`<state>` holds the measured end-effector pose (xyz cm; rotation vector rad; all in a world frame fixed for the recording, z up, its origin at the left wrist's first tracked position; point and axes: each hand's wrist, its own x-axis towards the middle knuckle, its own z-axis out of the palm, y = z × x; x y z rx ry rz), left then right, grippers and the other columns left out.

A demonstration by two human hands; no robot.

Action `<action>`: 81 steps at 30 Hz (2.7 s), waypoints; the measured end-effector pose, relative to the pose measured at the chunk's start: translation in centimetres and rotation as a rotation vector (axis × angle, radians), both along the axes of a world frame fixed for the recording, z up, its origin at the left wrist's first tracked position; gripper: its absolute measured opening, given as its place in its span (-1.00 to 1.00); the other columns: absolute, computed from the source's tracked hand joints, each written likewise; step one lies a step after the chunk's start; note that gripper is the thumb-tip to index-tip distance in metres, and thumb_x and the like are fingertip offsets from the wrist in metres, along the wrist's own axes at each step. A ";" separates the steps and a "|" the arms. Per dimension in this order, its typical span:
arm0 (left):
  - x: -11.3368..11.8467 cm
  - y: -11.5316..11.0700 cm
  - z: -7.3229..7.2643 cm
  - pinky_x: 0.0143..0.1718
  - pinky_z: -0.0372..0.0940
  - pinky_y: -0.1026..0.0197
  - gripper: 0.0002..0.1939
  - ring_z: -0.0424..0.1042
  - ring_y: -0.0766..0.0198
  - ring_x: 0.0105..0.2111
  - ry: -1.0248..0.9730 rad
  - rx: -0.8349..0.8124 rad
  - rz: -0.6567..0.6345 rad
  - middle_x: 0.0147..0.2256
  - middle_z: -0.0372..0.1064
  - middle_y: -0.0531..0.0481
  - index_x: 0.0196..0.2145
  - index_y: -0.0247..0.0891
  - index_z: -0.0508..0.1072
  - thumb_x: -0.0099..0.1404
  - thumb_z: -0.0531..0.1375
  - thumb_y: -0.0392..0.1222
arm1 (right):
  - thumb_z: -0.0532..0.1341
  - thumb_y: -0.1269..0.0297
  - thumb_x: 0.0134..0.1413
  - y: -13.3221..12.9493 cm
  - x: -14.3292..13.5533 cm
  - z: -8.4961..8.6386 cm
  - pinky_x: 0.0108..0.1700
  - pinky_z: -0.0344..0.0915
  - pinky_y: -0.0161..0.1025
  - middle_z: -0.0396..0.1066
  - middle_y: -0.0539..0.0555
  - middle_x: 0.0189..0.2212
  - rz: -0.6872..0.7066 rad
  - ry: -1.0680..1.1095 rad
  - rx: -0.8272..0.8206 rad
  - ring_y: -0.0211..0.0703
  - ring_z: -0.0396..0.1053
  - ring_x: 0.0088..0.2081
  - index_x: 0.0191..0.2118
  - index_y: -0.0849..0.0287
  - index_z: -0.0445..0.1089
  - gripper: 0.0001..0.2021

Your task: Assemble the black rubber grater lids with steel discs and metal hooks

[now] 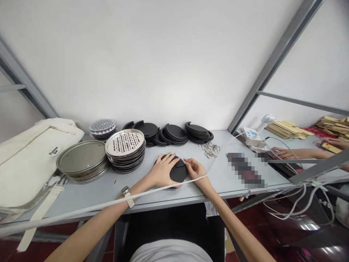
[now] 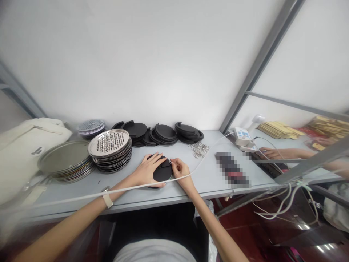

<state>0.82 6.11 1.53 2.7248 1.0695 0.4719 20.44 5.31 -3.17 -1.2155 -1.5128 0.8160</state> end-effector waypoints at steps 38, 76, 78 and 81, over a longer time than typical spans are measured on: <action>0.2 -0.8 1.0 0.14 -0.13 -0.12 0.00 0.00 -0.13 0.16 -0.062 -0.008 0.048 0.12 0.08 -0.25 0.17 -0.22 0.14 -0.17 0.29 0.25 | 0.03 0.14 0.12 -2.0 -1.4 2.1 -0.45 0.14 -0.31 0.27 -0.01 -0.55 -0.160 -0.177 0.036 -0.23 0.19 -0.52 -0.25 0.21 0.31 -0.75; 0.5 -1.6 1.1 0.15 -0.16 -0.13 0.03 -0.02 -0.14 0.17 -0.077 -0.039 0.042 0.15 0.04 -0.23 0.19 -0.15 0.10 -0.19 0.30 0.28 | 0.00 0.19 0.13 -3.1 -1.5 3.0 -0.49 0.12 -0.30 0.19 -0.07 -0.61 -0.204 -0.310 0.012 -0.22 0.19 -0.58 -0.23 0.15 0.25 -0.81; 0.4 -1.5 1.0 0.15 -0.16 -0.13 0.04 -0.02 -0.14 0.17 -0.075 -0.032 0.040 0.15 0.04 -0.24 0.20 -0.17 0.10 -0.18 0.29 0.29 | 0.00 0.19 0.13 -3.2 -1.5 3.0 -0.49 0.12 -0.30 0.19 -0.07 -0.62 -0.203 -0.310 0.011 -0.22 0.20 -0.58 -0.23 0.15 0.25 -0.81; 0.4 -1.5 0.9 0.15 -0.15 -0.13 0.04 -0.02 -0.13 0.17 -0.078 -0.019 0.036 0.14 0.05 -0.26 0.20 -0.18 0.10 -0.18 0.29 0.29 | 0.00 0.19 0.13 -3.2 -1.5 3.1 -0.50 0.12 -0.30 0.19 -0.07 -0.62 -0.205 -0.325 0.012 -0.22 0.20 -0.58 -0.24 0.15 0.25 -0.81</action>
